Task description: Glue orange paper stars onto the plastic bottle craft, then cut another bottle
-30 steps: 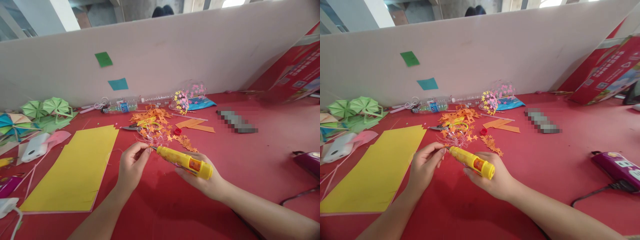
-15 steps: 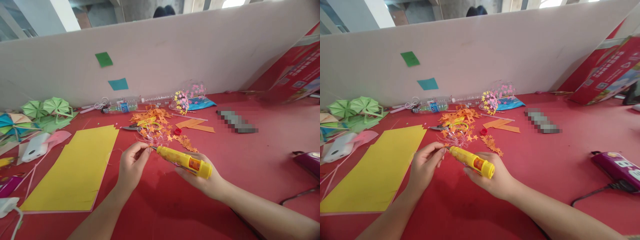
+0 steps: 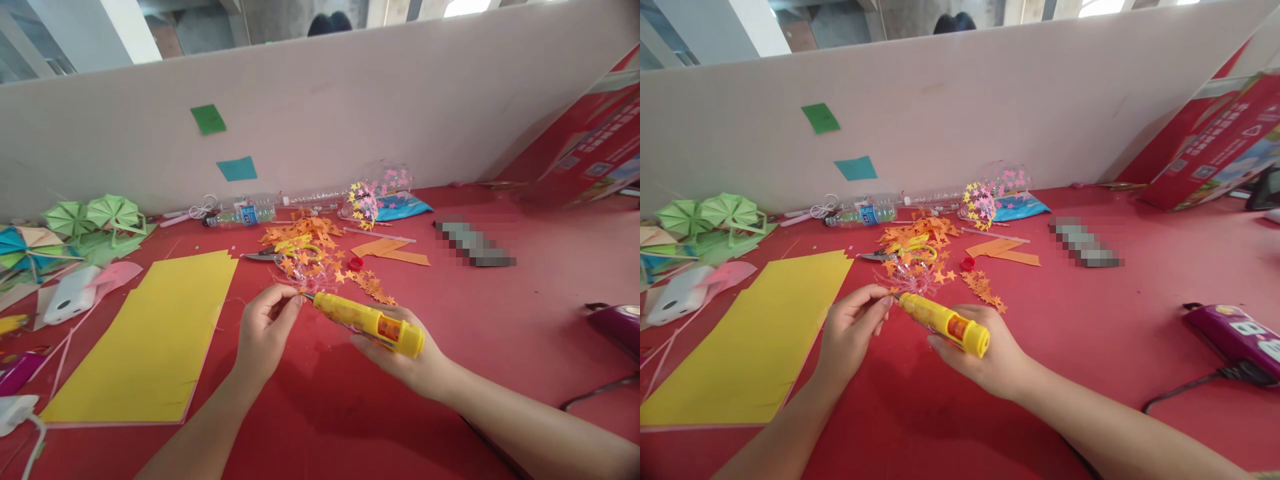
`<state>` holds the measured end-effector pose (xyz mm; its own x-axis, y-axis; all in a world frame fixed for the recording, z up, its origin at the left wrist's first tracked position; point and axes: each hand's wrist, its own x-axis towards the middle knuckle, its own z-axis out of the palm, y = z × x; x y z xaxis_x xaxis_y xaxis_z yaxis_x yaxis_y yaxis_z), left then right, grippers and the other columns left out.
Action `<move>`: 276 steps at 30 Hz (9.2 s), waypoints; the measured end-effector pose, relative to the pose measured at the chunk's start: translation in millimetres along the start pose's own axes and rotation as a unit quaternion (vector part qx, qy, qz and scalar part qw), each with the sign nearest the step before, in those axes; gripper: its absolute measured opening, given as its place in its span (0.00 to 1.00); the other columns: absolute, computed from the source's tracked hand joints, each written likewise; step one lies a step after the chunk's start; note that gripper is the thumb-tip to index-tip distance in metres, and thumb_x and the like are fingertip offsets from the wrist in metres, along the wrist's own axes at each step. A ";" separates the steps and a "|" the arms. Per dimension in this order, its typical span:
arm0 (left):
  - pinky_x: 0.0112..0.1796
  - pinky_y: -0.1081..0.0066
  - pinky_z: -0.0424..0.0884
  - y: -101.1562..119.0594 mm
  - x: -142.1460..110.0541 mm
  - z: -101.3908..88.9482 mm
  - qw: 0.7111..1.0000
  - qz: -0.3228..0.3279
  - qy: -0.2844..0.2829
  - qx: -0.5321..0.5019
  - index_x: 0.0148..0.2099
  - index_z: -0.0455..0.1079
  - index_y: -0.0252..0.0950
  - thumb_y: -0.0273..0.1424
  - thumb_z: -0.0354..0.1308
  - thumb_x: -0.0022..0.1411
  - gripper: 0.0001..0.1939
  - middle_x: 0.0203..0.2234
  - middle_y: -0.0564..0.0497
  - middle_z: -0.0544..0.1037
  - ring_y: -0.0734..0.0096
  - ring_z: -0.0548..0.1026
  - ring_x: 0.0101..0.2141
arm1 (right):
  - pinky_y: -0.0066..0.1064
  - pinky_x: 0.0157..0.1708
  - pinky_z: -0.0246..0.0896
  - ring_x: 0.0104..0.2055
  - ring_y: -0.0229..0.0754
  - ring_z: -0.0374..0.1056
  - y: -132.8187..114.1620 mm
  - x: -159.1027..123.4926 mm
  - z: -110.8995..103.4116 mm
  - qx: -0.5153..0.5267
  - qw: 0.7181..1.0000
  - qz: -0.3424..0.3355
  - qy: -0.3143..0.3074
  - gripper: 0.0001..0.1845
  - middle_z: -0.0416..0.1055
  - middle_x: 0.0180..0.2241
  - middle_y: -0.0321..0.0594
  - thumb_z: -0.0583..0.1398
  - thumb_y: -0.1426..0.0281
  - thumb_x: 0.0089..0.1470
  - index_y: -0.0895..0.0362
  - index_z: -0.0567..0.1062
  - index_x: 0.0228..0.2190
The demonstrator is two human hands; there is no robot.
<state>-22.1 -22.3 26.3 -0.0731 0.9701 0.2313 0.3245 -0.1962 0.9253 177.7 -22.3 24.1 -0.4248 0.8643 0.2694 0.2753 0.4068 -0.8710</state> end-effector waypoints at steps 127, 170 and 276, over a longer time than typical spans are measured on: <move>0.42 0.61 0.70 -10.1 9.9 48.0 0.928 0.253 0.043 0.269 0.37 0.67 0.35 0.18 0.55 0.56 0.09 0.36 0.47 0.67 0.62 0.69 0.40 | 0.24 0.18 0.42 0.20 0.30 0.49 20.9 35.7 -0.3 0.152 0.968 0.196 0.043 0.07 0.58 0.19 0.28 0.59 0.66 0.47 0.57 0.68 0.26; 0.37 0.62 0.67 -4.5 15.5 31.3 0.882 0.319 0.050 0.343 0.35 0.68 0.35 0.23 0.53 0.59 0.04 0.31 0.45 0.71 0.62 0.69 0.34 | 0.23 0.20 0.50 0.17 0.31 0.53 29.2 20.2 3.7 -0.228 0.964 -0.094 0.096 0.09 0.62 0.17 0.28 0.52 0.72 0.57 0.56 0.71 0.37; 0.23 0.77 0.62 -15.0 14.7 -23.3 0.993 0.064 0.085 0.048 0.29 0.67 0.37 0.30 0.53 0.58 0.06 0.20 0.56 0.71 0.78 0.64 0.20 | 0.30 0.23 0.55 0.26 0.39 0.61 5.1 -0.8 3.1 -0.210 0.962 -0.132 -0.116 0.09 0.66 0.32 0.42 0.57 0.71 0.47 0.57 0.65 0.34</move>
<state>-50.1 -8.5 22.8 -0.1801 0.8984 0.4006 0.4284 -0.2950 0.8541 176.8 -21.8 18.2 -0.6947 0.6457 0.3168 0.4353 0.7281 -0.5295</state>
